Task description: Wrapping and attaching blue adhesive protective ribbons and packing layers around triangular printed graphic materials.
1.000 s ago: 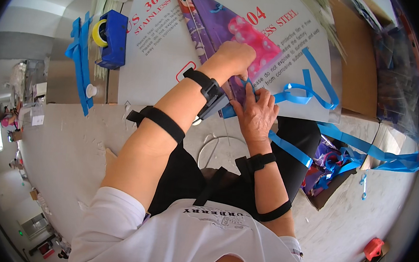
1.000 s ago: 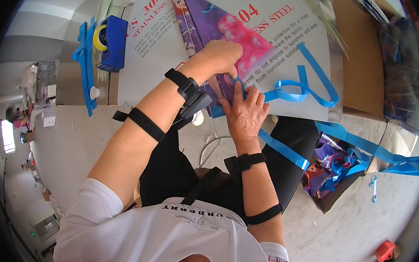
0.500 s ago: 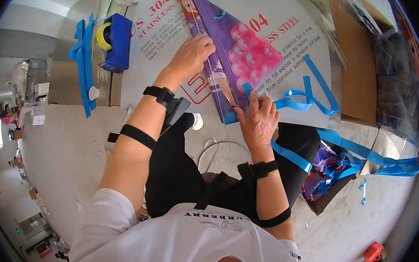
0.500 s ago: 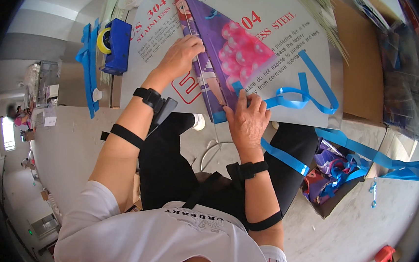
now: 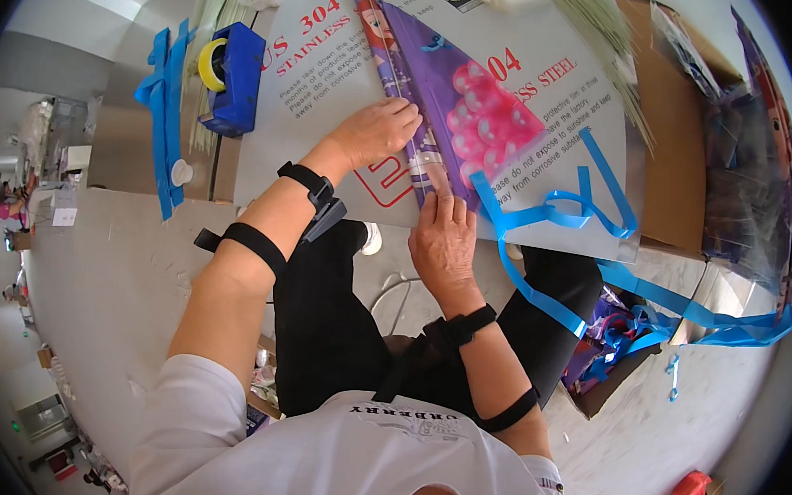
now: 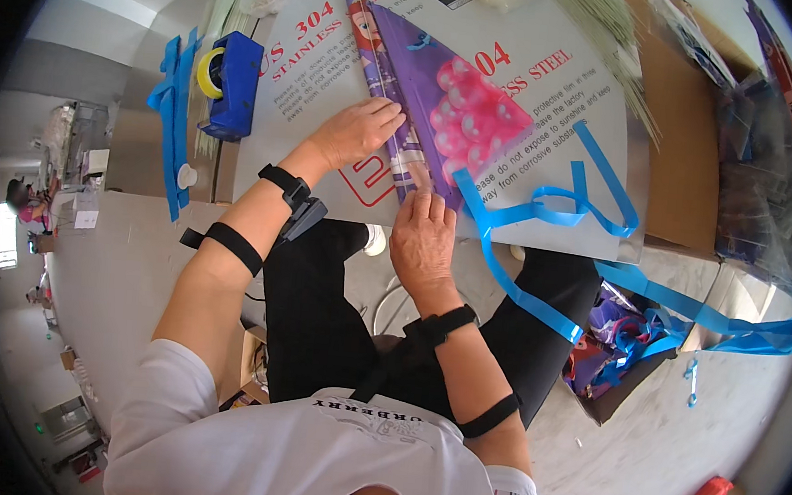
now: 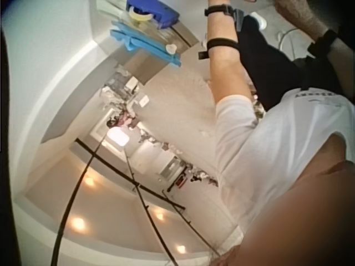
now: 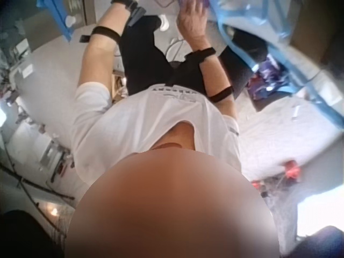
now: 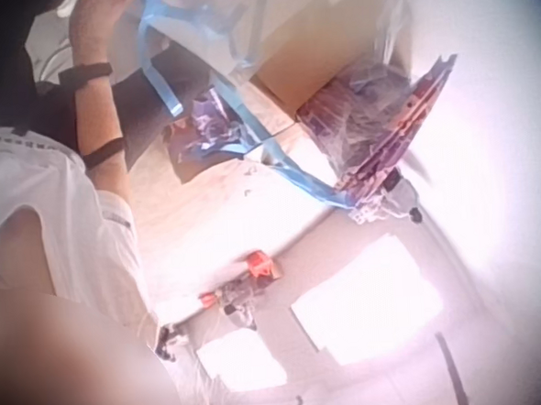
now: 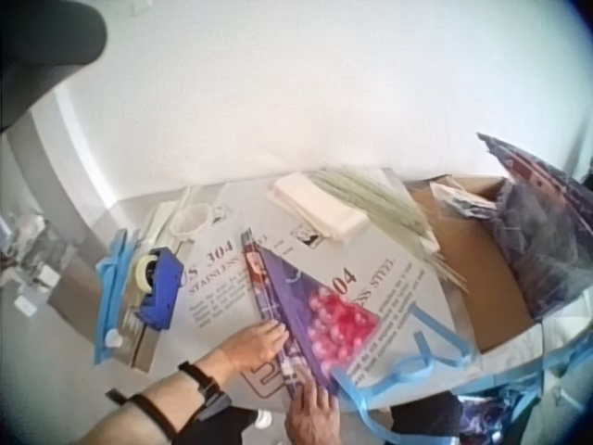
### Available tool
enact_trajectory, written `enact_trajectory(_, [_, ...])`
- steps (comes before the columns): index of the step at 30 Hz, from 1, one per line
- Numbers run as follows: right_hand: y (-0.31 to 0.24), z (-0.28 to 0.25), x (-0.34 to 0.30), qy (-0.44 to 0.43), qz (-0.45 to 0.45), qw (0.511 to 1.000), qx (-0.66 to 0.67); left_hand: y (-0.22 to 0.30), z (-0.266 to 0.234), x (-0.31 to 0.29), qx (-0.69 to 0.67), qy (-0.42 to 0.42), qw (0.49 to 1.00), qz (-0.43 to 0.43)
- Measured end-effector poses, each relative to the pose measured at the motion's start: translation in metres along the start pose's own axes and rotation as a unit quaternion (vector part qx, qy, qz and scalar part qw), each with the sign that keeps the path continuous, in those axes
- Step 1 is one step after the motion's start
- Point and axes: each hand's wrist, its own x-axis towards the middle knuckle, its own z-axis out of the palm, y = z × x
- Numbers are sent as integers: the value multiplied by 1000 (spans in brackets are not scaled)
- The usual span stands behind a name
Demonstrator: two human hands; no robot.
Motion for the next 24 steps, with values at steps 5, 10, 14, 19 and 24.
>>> enact_trajectory(5, [14, -6, -6, -61, -33, 997, -16, -1, 0, -8, -43, -15, 999, -15])
enact_trajectory(10, [70, -20, -8, -35, -159, 985, -64, 22, -2, -17, -43, -11, 999, -26])
enact_trajectory(14, [139, -55, -1, -48, -125, 988, -72, 67, -2, -10, -41, 58, 997, -27])
enact_trajectory(19, [140, -71, 3, -59, -96, 981, -158, 113, -3, 15, -15, 72, 994, -75])
enact_trajectory(24, [98, -36, -6, 23, -139, 986, -91, 118, -3, 26, -44, 77, 990, -111])
